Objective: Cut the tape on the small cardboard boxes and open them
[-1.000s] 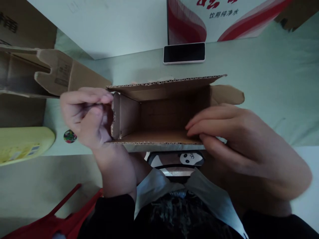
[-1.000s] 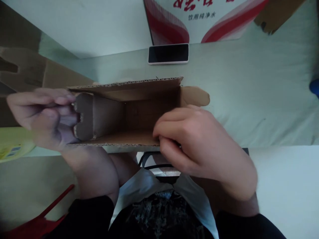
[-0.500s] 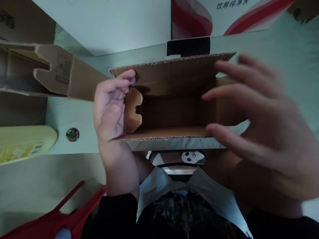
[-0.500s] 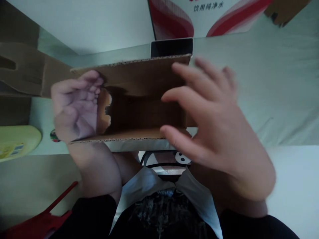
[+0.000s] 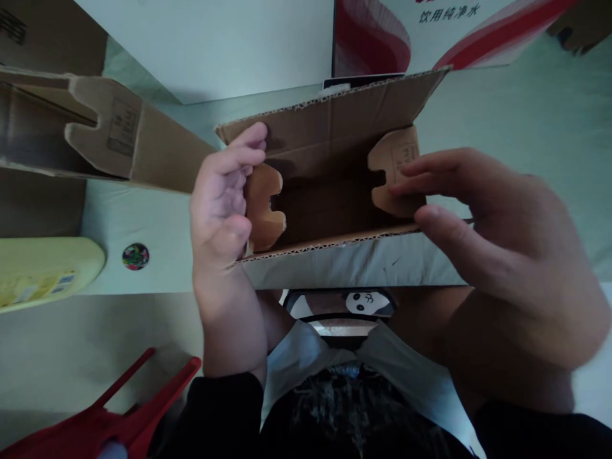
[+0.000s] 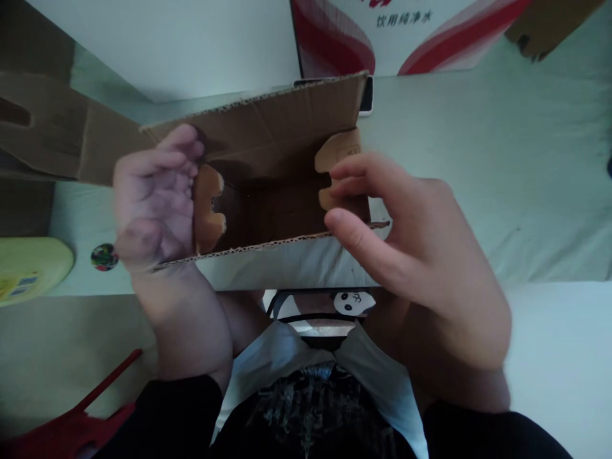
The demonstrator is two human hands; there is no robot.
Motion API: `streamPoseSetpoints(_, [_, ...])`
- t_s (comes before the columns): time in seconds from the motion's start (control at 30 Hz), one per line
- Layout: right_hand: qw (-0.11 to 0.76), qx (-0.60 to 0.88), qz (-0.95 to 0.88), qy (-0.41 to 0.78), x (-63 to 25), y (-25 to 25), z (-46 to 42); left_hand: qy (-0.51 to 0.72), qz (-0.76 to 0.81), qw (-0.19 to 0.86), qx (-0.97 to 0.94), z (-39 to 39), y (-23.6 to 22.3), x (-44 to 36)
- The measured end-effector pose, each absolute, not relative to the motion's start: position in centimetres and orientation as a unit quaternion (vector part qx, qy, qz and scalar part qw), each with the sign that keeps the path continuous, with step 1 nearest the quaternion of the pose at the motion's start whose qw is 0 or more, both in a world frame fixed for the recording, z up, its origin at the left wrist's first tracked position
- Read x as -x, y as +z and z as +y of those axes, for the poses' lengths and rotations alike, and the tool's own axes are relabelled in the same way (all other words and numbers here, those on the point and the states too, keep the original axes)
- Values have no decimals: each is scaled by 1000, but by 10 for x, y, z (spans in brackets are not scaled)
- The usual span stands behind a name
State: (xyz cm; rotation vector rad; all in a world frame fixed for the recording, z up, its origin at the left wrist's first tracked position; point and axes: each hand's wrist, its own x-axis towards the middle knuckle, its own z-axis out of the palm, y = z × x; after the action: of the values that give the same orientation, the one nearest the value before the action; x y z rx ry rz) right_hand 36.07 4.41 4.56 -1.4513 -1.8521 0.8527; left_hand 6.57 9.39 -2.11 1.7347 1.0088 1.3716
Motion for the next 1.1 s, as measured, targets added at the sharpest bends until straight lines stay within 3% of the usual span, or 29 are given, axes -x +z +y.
streamPoseSetpoints(0.1, [294, 531, -727, 321, -360, 43, 50, 570, 351, 367, -646, 91, -18, -71])
streamPoseSetpoints(0.23, [345, 523, -727, 279, -358, 31, 60, 594, 311, 352, -653, 91, -19, -72])
streamPoseSetpoints(0.43, [380, 563, -713, 172, -357, 6, 70, 545, 415, 285, -671, 96, -33, -62])
streamPoseSetpoints(0.63, [414, 586, -664, 208, -358, -8, 76, 558, 441, 258, -654, 103, -45, -54])
streamPoseSetpoints(0.87, [379, 559, -708, 207, -359, -18, 79, 588, 406, 261, -649, 102, -42, -56])
streamPoseSetpoints(1.1, [405, 554, -706, 174, -362, -25, 80, 624, 399, 189, -645, 103, -40, -61])
